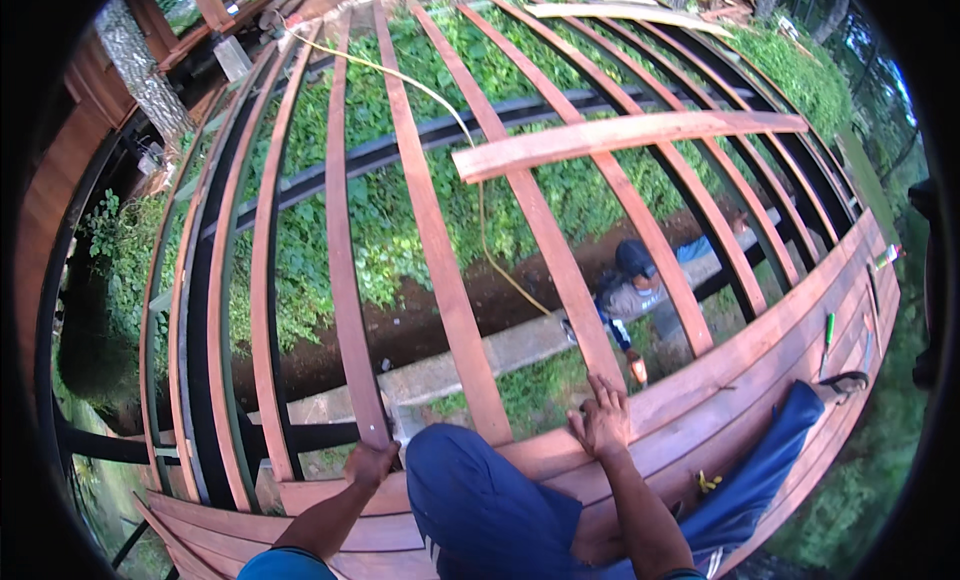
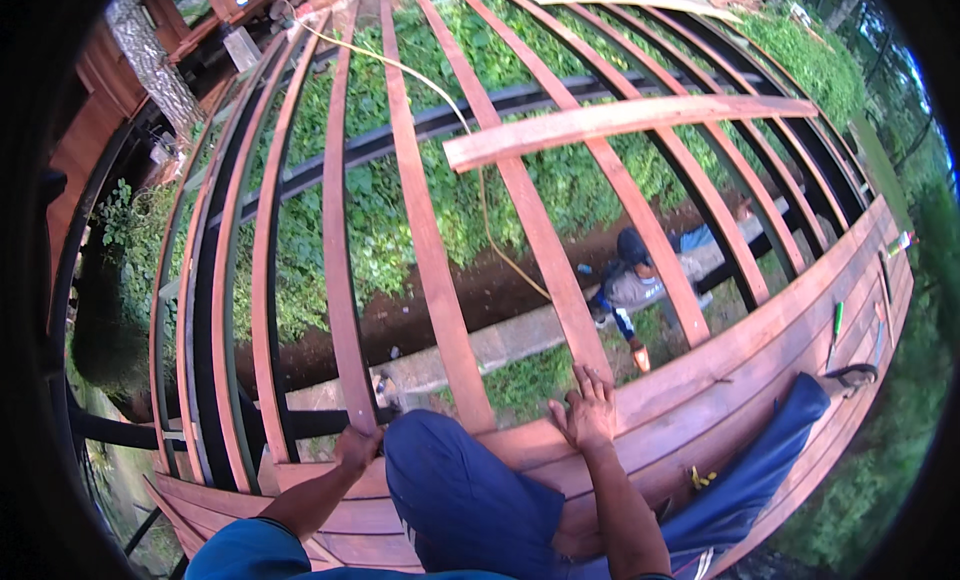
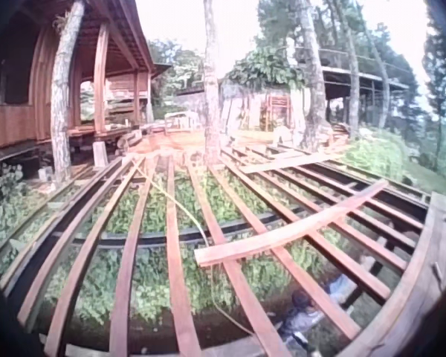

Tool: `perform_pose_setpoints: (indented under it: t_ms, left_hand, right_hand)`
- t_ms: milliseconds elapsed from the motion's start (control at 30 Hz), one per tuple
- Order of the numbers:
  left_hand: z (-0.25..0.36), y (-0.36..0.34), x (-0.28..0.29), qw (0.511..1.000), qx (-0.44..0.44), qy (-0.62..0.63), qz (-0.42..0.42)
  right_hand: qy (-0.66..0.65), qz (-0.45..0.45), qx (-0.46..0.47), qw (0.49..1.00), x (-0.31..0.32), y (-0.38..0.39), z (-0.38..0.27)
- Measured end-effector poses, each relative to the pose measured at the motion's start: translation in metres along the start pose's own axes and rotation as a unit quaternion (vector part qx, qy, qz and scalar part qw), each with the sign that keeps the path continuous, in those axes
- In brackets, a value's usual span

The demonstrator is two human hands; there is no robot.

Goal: The person sits on a wooden deck and uses a tape measure to measure plank spacing, then uses a chisel and hammer to adjust and align wooden planks on a curved deck frame. The person repeatedly measures and adjusts the planks to fit the curved structure.

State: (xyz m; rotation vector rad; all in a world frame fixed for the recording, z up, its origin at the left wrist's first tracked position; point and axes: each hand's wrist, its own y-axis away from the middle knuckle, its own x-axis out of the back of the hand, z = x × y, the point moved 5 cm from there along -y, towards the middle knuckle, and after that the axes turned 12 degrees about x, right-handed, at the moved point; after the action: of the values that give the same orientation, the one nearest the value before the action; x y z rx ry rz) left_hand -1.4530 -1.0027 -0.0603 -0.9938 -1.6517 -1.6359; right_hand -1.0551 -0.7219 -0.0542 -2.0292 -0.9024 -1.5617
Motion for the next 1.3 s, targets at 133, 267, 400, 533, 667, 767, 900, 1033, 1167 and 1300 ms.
perform_pose_setpoints:
  t_ms: [133,267,400,533,667,767,900,1033,1167,1300]
  left_hand:
    - [0.0014,-0.0003,-0.0024,1.0,-0.009,0.023,0.012]
    - [0.0045,0.0024,-0.0013,1.0,0.013,0.0,0.013]
    - [0.0071,0.006,0.0029,1.0,0.016,-0.004,0.0]
    - [0.0049,0.0077,0.0037,1.0,0.002,0.02,-0.009]
    - [0.0034,0.0058,0.0027,1.0,-0.004,0.006,0.002]
    - [0.0043,0.0044,0.0012,1.0,-0.005,0.003,-0.008]
    - [0.0045,0.0049,0.0019,1.0,-0.004,-0.011,0.003]
    - [0.0046,0.0053,0.0022,1.0,-0.012,0.003,0.005]
    - [0.0042,0.003,0.0003,1.0,-0.005,-0.006,-0.001]
    - [0.0035,0.0011,-0.0013,1.0,0.006,-0.015,0.005]
  right_hand:
    - [0.007,0.001,-0.003,1.0,-0.0028,0.0007,0.0016]
    - [0.005,-0.002,-0.002,1.0,0.0003,-0.0019,0.0006]
    - [-0.002,-0.006,-0.008,1.0,0.0032,-0.0041,-0.0011]
    - [-0.004,0.025,0.01,1.0,0.0049,-0.0033,-0.002]
    - [-0.005,0.023,0.011,1.0,0.0032,-0.0027,-0.0009]
    - [-0.002,0.025,0.011,1.0,0.0038,-0.0034,-0.0013]
    - [0.004,0.024,0.008,1.0,0.0045,-0.0037,-0.0014]
    - [-0.011,0.027,0.009,1.0,0.0035,-0.0032,-0.0001]
    - [-0.005,0.035,0.014,0.999,0.003,-0.0034,0.0]
    - [0.005,0.031,0.014,0.999,0.0029,-0.0034,-0.0007]
